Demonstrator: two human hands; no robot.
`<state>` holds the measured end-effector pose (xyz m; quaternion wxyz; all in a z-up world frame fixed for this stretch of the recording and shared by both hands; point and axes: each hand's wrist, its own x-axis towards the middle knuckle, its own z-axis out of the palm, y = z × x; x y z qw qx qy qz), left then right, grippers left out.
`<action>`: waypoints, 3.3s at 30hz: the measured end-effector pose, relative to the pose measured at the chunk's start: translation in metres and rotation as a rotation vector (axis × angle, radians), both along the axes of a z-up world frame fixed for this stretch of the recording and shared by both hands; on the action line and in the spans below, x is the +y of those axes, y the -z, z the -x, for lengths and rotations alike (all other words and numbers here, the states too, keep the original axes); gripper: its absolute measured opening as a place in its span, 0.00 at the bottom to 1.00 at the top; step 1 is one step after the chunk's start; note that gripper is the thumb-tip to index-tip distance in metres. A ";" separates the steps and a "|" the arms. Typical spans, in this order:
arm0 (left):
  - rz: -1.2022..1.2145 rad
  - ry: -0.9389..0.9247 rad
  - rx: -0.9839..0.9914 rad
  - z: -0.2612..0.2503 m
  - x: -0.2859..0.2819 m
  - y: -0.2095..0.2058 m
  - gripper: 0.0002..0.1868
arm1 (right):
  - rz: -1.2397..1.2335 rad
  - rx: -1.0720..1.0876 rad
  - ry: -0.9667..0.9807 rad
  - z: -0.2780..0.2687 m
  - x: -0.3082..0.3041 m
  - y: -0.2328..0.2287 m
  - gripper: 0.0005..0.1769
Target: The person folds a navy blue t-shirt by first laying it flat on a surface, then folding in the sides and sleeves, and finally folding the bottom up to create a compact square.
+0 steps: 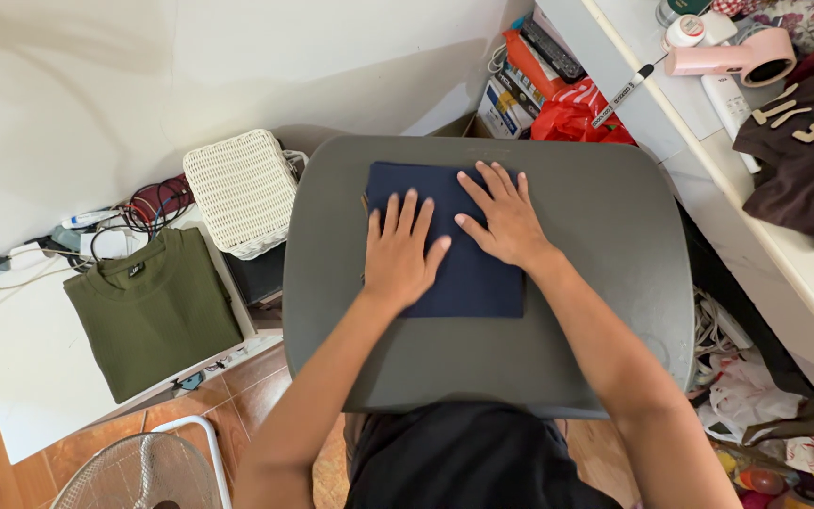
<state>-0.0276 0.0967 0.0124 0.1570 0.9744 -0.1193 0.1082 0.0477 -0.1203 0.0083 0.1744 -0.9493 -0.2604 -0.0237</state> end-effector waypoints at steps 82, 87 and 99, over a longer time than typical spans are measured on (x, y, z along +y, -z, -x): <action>-0.174 0.369 0.021 0.039 0.026 -0.019 0.38 | 0.194 -0.221 0.057 -0.012 0.007 -0.005 0.37; -0.154 0.369 0.071 0.030 0.055 -0.017 0.35 | 0.298 -0.227 0.158 0.019 -0.016 -0.007 0.39; -0.162 0.061 0.064 -0.036 0.074 0.001 0.34 | 0.355 -0.074 0.291 0.105 -0.030 -0.032 0.36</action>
